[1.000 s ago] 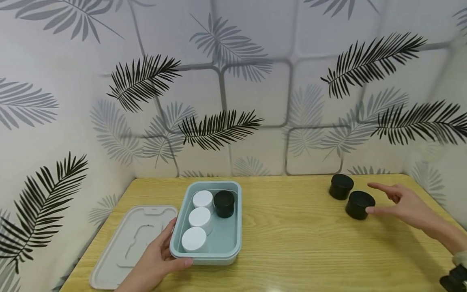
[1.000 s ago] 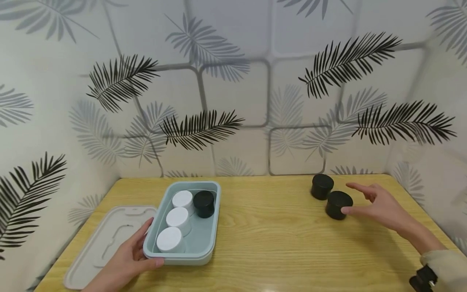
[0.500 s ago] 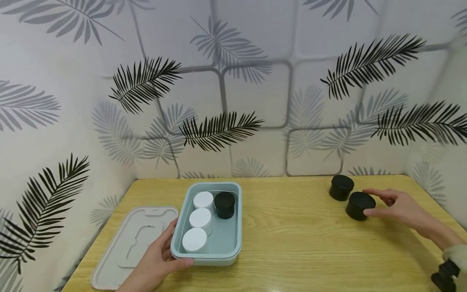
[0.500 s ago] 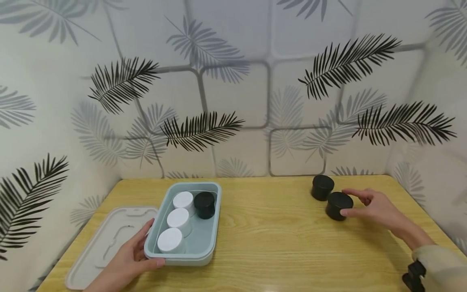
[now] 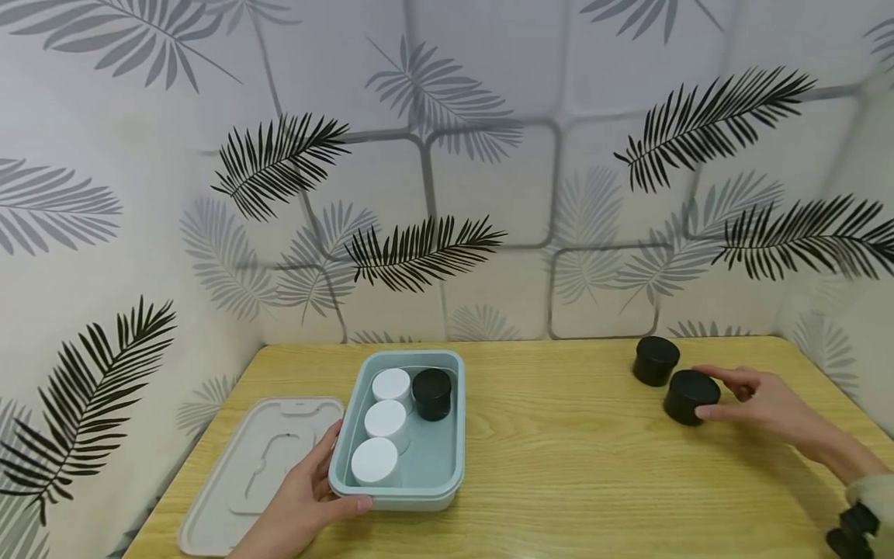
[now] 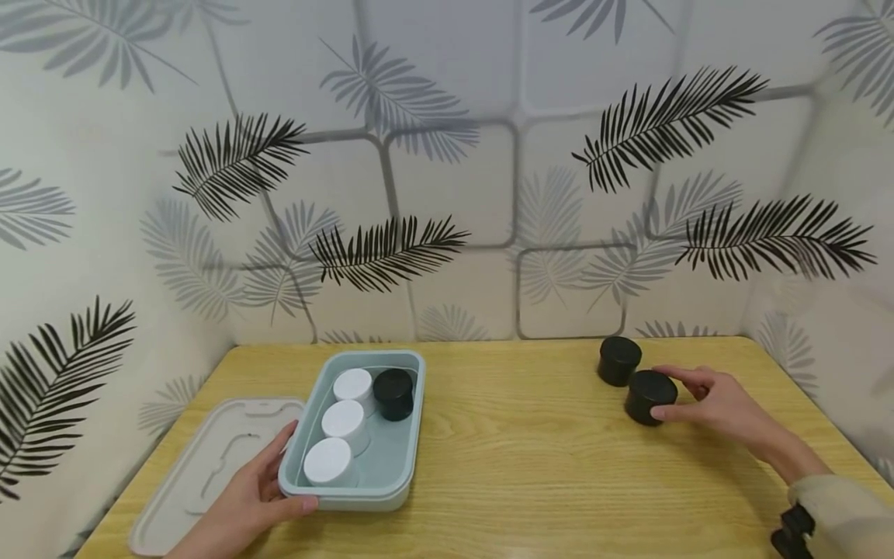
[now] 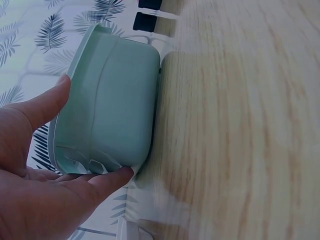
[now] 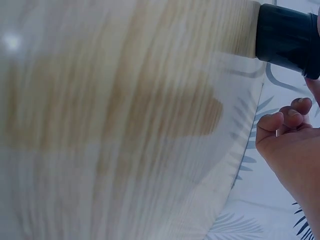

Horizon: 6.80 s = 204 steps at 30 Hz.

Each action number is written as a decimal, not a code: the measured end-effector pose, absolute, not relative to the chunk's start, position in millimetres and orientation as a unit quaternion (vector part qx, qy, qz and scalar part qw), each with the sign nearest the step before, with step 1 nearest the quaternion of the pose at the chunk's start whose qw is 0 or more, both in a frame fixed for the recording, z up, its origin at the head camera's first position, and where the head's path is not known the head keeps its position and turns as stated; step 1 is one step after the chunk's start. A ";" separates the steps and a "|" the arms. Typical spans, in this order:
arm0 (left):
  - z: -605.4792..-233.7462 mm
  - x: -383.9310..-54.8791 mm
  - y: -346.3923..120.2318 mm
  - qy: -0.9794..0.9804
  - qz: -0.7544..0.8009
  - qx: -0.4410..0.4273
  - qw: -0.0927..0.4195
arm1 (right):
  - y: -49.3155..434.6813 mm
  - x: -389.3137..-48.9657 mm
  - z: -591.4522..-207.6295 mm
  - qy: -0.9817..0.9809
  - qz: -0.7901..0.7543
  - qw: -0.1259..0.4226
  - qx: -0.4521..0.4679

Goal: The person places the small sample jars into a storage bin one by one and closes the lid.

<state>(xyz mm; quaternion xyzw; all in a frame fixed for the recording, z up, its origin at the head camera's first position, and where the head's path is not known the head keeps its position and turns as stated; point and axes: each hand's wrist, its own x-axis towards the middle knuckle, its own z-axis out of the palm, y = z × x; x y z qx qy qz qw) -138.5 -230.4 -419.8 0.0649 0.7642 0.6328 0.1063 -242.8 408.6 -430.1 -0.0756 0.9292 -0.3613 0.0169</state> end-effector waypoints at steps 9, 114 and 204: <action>-419.0 -137.2 -229.4 0.766 0.631 0.062 0.101 | 403.2 -241.9 -430.3 0.921 -0.384 0.012 -0.070; -418.7 -137.3 -227.0 0.768 0.632 0.048 0.095 | 49.5 -244.9 -394.6 0.849 -0.506 0.055 -0.141; -417.7 -138.6 -231.8 0.766 0.632 0.073 0.091 | 271.3 -262.2 -377.5 0.912 -0.389 -0.021 -0.129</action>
